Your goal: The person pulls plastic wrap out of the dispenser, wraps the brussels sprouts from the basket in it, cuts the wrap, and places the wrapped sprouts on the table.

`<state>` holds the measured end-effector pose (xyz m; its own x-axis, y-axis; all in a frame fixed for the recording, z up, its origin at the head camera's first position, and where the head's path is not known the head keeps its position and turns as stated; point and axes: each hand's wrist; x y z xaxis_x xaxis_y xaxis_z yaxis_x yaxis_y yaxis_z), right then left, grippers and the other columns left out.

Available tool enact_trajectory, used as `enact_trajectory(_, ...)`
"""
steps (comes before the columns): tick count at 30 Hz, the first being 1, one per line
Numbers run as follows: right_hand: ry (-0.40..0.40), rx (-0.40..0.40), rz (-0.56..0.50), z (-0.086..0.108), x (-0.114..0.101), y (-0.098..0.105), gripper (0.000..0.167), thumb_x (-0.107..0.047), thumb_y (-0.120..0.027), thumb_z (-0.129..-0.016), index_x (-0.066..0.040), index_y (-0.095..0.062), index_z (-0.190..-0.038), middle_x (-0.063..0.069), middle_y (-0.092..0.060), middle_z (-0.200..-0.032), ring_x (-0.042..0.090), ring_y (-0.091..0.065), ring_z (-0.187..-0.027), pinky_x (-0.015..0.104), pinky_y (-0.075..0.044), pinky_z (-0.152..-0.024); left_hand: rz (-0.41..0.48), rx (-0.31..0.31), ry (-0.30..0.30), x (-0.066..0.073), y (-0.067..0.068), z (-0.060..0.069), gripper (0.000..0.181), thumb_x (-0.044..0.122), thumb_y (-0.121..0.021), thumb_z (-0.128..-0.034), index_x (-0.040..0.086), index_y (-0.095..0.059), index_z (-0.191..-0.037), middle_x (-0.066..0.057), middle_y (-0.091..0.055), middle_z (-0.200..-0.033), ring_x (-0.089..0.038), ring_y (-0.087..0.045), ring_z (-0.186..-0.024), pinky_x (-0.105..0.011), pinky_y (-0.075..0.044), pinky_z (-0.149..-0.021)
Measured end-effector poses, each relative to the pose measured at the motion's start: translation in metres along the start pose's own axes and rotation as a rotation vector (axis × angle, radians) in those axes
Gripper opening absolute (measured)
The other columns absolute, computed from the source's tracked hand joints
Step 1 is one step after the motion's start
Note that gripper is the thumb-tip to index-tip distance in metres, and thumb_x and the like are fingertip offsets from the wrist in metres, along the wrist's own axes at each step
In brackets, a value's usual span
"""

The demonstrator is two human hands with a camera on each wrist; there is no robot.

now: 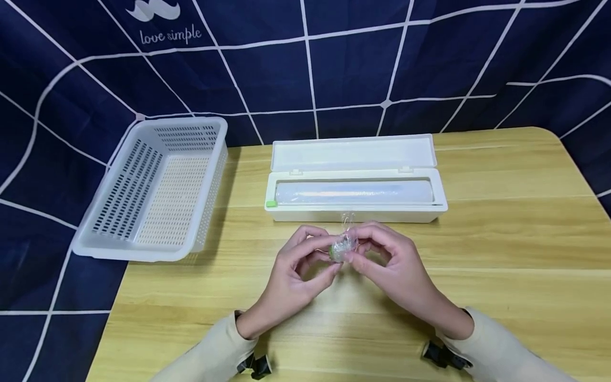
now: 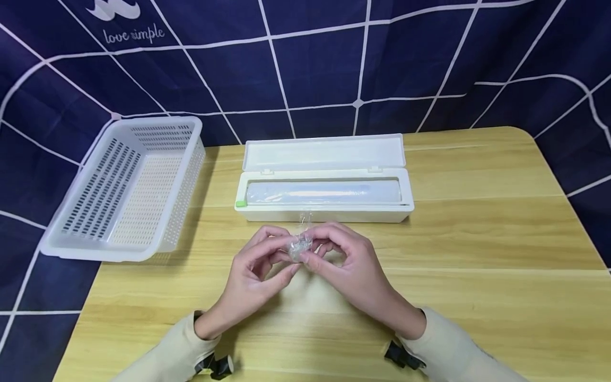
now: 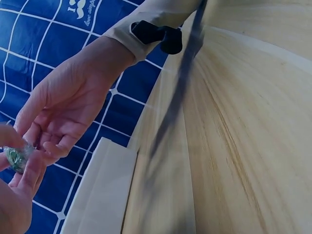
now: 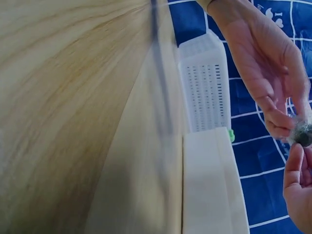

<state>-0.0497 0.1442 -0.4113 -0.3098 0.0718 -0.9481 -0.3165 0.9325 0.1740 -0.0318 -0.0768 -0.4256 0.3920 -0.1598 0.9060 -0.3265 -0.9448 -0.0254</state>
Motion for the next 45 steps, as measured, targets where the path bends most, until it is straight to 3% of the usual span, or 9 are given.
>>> enact_trajectory(5, 0.004, -0.027, -0.014, 0.003, 0.002, 0.0, 0.034, 0.015, -0.078, -0.091, -0.004, -0.077, -0.119, 0.007, -0.072, -0.124, 0.022, -0.068, -0.101, 0.029, -0.061, -0.09, 0.032, 0.002, -0.013, -0.001, 0.001, 0.0, 0.044, -0.019, -0.076, -0.0912, -0.009, -0.069, -0.133, -0.022, -0.058, -0.124, -0.027, -0.063, -0.113, -0.045, -0.061, -0.097)
enact_trajectory(11, 0.043, -0.053, -0.016, 0.003, -0.001, -0.002, 0.036, 0.015, -0.08, -0.09, -0.009, -0.078, -0.117, 0.004, -0.075, -0.119, 0.022, -0.07, -0.099, 0.029, -0.061, -0.086, 0.078, 0.03, 0.007, -0.001, 0.0, 0.003, 0.03, -0.018, -0.074, -0.0948, -0.011, -0.072, -0.123, -0.025, -0.059, -0.122, -0.028, -0.064, -0.114, -0.047, -0.061, -0.098)
enact_trajectory(20, 0.108, -0.052, -0.059, 0.004, 0.001, -0.007, 0.042, 0.018, -0.083, -0.086, -0.01, -0.079, -0.118, 0.009, -0.074, -0.122, 0.029, -0.068, -0.118, 0.038, -0.057, -0.104, 0.07, 0.055, -0.019, -0.001, 0.001, 0.001, 0.016, -0.015, -0.074, -0.0956, -0.01, -0.073, -0.111, -0.025, -0.061, -0.119, -0.029, -0.064, -0.113, -0.048, -0.059, -0.1)
enact_trajectory(24, 0.134, -0.034, -0.067, 0.005, 0.004, -0.009, 0.043, 0.02, -0.083, -0.085, -0.009, -0.078, -0.117, 0.01, -0.073, -0.122, 0.029, -0.068, -0.118, 0.038, -0.057, -0.104, 0.095, 0.057, -0.033, 0.0, 0.0, -0.001, 0.025, -0.019, -0.072, -0.0952, -0.012, -0.067, -0.119, -0.027, -0.06, -0.12, -0.027, -0.065, -0.114, -0.046, -0.059, -0.101)
enact_trajectory(30, 0.168, -0.015, -0.03, 0.005, 0.005, -0.009, 0.044, 0.019, -0.084, -0.083, -0.007, -0.078, -0.118, 0.01, -0.073, -0.124, 0.026, -0.068, -0.118, 0.035, -0.057, -0.103, 0.119, 0.061, 0.007, 0.001, -0.002, -0.001, 0.046, -0.02, -0.07, -0.0952, -0.016, -0.058, -0.139, -0.033, -0.056, -0.13, -0.027, -0.064, -0.123, -0.041, -0.056, -0.106)
enact_trajectory(36, 0.234, -0.01, -0.03, 0.004, 0.006, -0.009, 0.043, 0.017, -0.086, -0.083, -0.006, -0.079, -0.119, 0.013, -0.073, -0.124, 0.026, -0.068, -0.119, 0.035, -0.057, -0.104, 0.132, 0.047, 0.068, 0.002, -0.003, -0.001, 0.038, -0.015, -0.071, -0.098, -0.014, -0.064, -0.136, -0.027, -0.059, -0.137, -0.03, -0.066, -0.123, -0.045, -0.054, -0.107)
enact_trajectory(42, 0.315, 0.012, -0.041, 0.002, 0.008, -0.008, 0.014, -0.005, -0.083, -0.098, -0.007, -0.083, -0.112, 0.017, -0.073, -0.12, 0.026, -0.07, -0.115, 0.032, -0.057, -0.101, 0.146, 0.012, 0.078, 0.001, 0.0, 0.001, 0.039, -0.017, -0.07, -0.097, -0.014, -0.064, -0.136, -0.028, -0.065, -0.132, -0.031, -0.068, -0.123, -0.048, -0.054, -0.108)
enact_trajectory(45, 0.285, 0.004, -0.043, 0.002, 0.008, -0.007, 0.018, 0.003, -0.081, -0.096, -0.007, -0.083, -0.111, 0.016, -0.074, -0.119, 0.027, -0.07, -0.113, 0.032, -0.058, -0.1, 0.13, 0.007, 0.098, 0.002, 0.002, 0.003, 0.046, -0.017, -0.07, -0.0972, -0.011, -0.06, -0.141, -0.029, -0.067, -0.132, -0.03, -0.072, -0.117, -0.047, -0.058, -0.102)
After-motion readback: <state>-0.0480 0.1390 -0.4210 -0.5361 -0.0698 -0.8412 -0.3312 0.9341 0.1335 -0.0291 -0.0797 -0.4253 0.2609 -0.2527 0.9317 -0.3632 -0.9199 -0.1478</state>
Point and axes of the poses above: each hand's wrist, its own z-axis away from the middle knuckle, its own y-axis out of the back of the hand, x = y × z
